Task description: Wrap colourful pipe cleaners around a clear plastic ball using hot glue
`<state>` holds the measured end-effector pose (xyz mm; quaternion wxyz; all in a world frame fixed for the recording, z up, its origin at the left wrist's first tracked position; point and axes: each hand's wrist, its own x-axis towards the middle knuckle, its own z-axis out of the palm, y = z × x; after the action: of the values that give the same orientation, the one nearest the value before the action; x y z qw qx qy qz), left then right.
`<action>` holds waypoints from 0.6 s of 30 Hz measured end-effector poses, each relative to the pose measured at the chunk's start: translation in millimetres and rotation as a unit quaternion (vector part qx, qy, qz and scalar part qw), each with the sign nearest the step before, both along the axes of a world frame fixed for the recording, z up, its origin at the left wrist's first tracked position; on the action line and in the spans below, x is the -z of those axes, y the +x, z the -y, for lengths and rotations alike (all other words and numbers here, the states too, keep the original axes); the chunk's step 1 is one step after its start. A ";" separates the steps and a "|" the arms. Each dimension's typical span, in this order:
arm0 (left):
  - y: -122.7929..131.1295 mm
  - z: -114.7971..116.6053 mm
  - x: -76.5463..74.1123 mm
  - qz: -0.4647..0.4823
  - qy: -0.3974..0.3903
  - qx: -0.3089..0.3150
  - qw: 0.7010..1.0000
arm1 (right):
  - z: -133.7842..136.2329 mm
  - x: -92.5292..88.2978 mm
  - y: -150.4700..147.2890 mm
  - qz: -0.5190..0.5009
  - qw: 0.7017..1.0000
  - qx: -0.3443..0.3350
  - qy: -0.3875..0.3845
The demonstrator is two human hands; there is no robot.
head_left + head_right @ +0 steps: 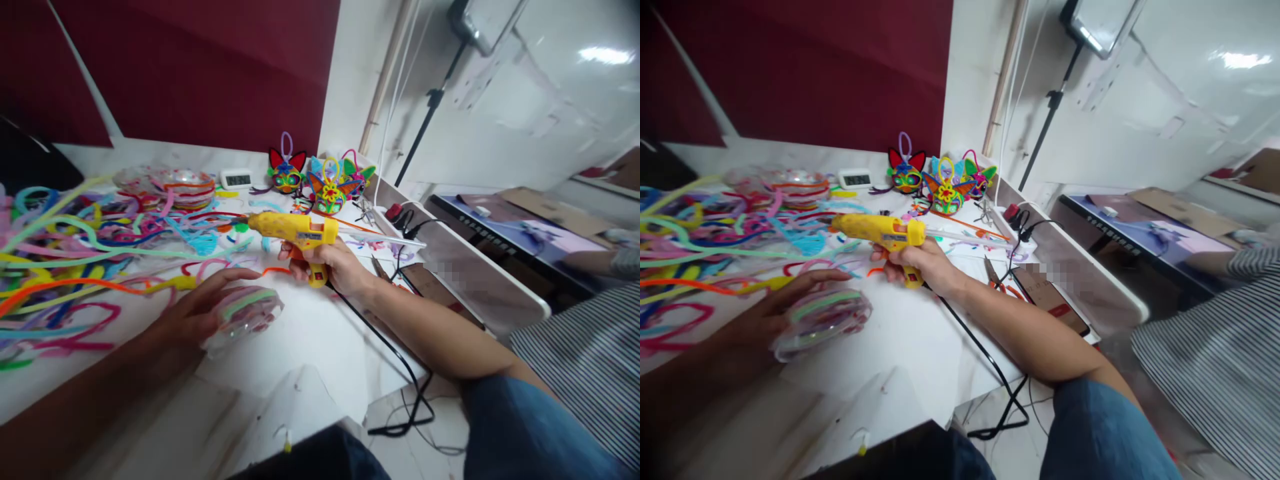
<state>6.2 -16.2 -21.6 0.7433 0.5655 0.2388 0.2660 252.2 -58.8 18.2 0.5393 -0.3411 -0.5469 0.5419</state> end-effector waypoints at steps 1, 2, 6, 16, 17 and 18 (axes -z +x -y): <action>-0.4 0.2 1.7 -0.013 0.003 0.001 1.000 | -0.8 -0.2 2.9 0.003 1.000 -0.002 0.002; -0.5 0.3 2.6 -0.025 0.005 0.001 1.000 | -1.8 -0.6 6.2 0.006 1.000 -0.003 0.006; 2.7 0.2 -0.6 -0.043 0.006 -0.017 0.999 | -7.0 -3.8 21.7 0.015 1.000 0.008 0.016; -2.6 -7.1 4.5 0.001 -0.037 -0.018 0.999 | 5.8 -9.6 27.6 0.003 1.000 0.021 0.010; -4.8 -7.2 3.4 0.016 -0.024 -0.023 0.999 | 9.9 -8.5 25.5 0.006 1.000 0.015 0.000; -7.1 -7.6 2.4 0.011 -0.010 -0.026 1.000 | 13.8 -6.9 23.9 0.008 1.000 0.009 -0.011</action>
<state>-0.9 -8.6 -23.9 0.7439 0.5489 0.2480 0.2894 276.2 -72.6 25.1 0.5364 -0.3560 -0.5421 0.5401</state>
